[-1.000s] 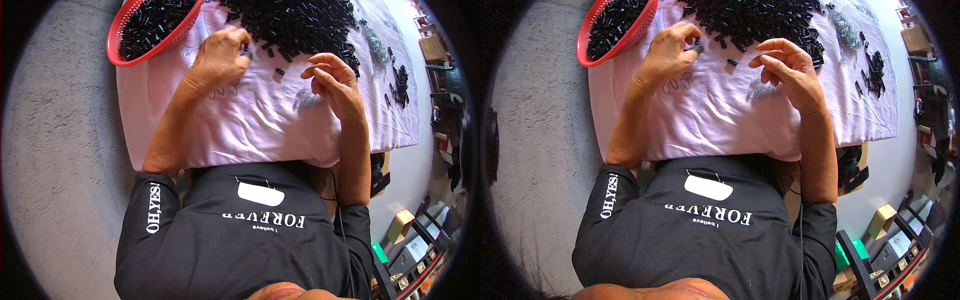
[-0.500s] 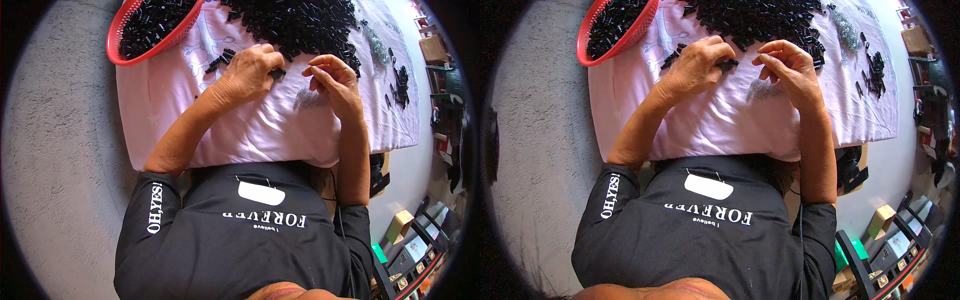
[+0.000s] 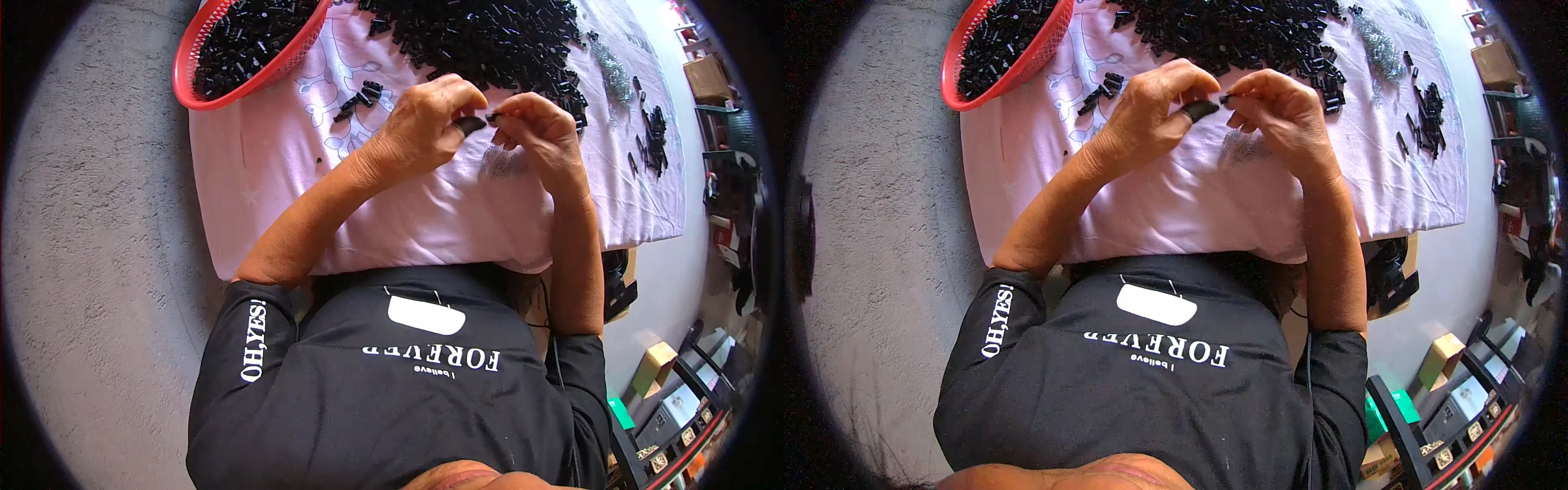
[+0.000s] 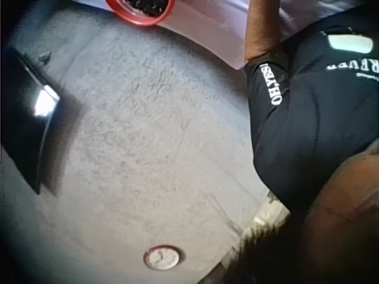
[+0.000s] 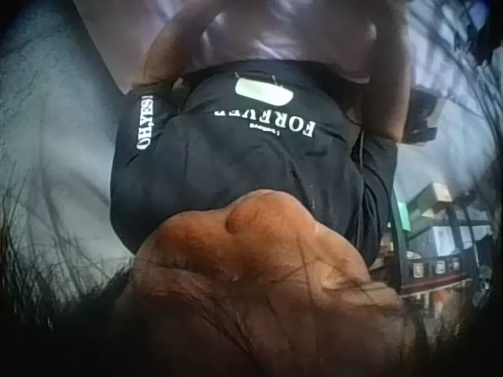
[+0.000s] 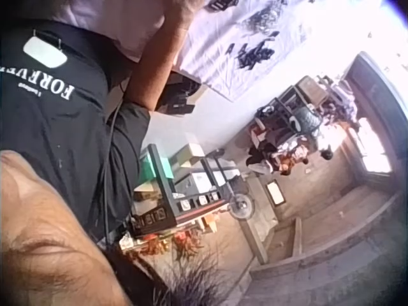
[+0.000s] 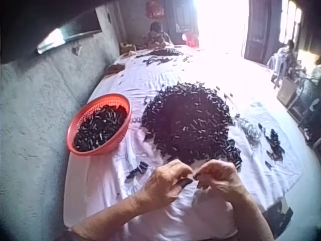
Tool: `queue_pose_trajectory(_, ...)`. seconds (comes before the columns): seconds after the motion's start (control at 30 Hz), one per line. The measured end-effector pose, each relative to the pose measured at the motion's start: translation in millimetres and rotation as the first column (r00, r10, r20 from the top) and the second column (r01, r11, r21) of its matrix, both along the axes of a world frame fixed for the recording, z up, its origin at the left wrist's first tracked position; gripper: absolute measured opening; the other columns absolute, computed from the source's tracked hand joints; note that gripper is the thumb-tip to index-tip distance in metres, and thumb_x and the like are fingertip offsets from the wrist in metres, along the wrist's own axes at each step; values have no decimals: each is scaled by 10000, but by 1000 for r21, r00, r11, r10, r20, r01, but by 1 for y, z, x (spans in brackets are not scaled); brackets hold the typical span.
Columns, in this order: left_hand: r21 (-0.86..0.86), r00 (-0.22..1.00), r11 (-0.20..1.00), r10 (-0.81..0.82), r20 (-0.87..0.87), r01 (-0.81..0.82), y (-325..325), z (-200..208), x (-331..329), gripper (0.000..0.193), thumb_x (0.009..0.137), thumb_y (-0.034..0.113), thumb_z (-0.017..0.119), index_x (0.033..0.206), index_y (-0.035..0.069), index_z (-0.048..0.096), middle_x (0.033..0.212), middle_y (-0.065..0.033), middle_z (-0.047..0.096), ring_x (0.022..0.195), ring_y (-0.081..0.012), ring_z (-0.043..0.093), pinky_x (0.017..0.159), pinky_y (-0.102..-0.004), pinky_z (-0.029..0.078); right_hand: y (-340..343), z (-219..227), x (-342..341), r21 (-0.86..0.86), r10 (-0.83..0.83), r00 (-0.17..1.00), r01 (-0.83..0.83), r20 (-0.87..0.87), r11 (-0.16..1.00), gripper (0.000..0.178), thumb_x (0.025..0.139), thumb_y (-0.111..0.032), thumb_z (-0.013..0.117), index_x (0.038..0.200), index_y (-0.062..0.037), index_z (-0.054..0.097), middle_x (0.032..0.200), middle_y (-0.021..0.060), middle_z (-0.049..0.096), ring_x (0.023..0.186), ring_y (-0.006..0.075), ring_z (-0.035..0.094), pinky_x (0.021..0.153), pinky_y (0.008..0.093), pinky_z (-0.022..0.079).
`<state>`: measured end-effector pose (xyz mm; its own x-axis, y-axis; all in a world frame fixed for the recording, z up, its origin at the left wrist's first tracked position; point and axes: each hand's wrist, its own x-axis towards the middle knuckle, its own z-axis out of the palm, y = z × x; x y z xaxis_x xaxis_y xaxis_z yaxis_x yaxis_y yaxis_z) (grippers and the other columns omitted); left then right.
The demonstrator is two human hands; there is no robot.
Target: Manual assembly of small black plastic components on a workshop table.
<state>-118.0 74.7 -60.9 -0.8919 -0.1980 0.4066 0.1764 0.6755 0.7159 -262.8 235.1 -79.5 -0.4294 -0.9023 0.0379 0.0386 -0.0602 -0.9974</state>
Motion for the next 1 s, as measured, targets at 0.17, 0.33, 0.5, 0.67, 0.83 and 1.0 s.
queue_pose_trajectory(0.17, -255, 990, 957, 136, -38, -141, -8, -7, -4, 374, 703, -112, 567, 1049, 6, 650, 961, -139, 627, 917, -322, 635, 815, -389, 522, -2, 0, -1, -28, -182, 982, 183, 58, 983, 109, 941, -56, 631, 1036, -19, 670, 883, 48, 703, 765, 100, 671, 683, 220, 528)
queue_pose_trajectory(0.33, -355, 985, 919, 167, -42, -171, -10, -2, -16, 417, 681, -98, 575, 1075, 10, 659, 972, -142, 625, 962, -341, 611, 872, -414, 502, 0, -6, -8, -48, -298, 954, 299, 22, 953, 132, 947, -67, 630, 1065, -23, 673, 893, 58, 707, 769, 100, 670, 676, 218, 531)
queue_pose_trajectory(0.5, -451, 971, 864, 235, -36, -225, -17, -3, -34, 441, 696, -57, 601, 1127, 23, 648, 1016, -139, 617, 996, -329, 607, 897, -402, 503, 0, -5, -10, -50, -344, 939, 345, 25, 937, 129, 953, -77, 629, 1062, -24, 674, 891, 58, 705, 767, 99, 669, 671, 216, 535)
queue_pose_trajectory(0.67, -459, 967, 859, 253, -5, -227, -13, -8, -43, 439, 697, -44, 605, 1127, 30, 651, 1015, -132, 615, 1008, -324, 605, 903, -403, 502, 0, -4, -9, -44, -351, 935, 353, 43, 935, 129, 959, -89, 627, 1063, -27, 673, 888, 55, 703, 765, 95, 668, 668, 214, 538)
queue_pose_trajectory(0.83, -393, 987, 910, 159, 31, -134, -9, -5, -36, 410, 691, -45, 604, 1091, 30, 659, 977, -140, 618, 944, -330, 625, 864, -406, 514, 0, -5, -9, -13, -365, 930, 366, 50, 931, 134, 960, -94, 625, 1070, -30, 669, 902, 57, 702, 774, 97, 672, 672, 211, 545)
queue_pose_trajectory(1.0, -369, 943, 871, 327, -58, -325, -29, 6, -30, 463, 695, -40, 557, 1147, 27, 630, 1044, -176, 604, 989, -355, 620, 909, -420, 498, 1, -3, -7, 11, -360, 929, 360, 87, 933, 130, 970, -102, 608, 1063, -31, 666, 903, 62, 702, 777, 110, 685, 663, 221, 553)
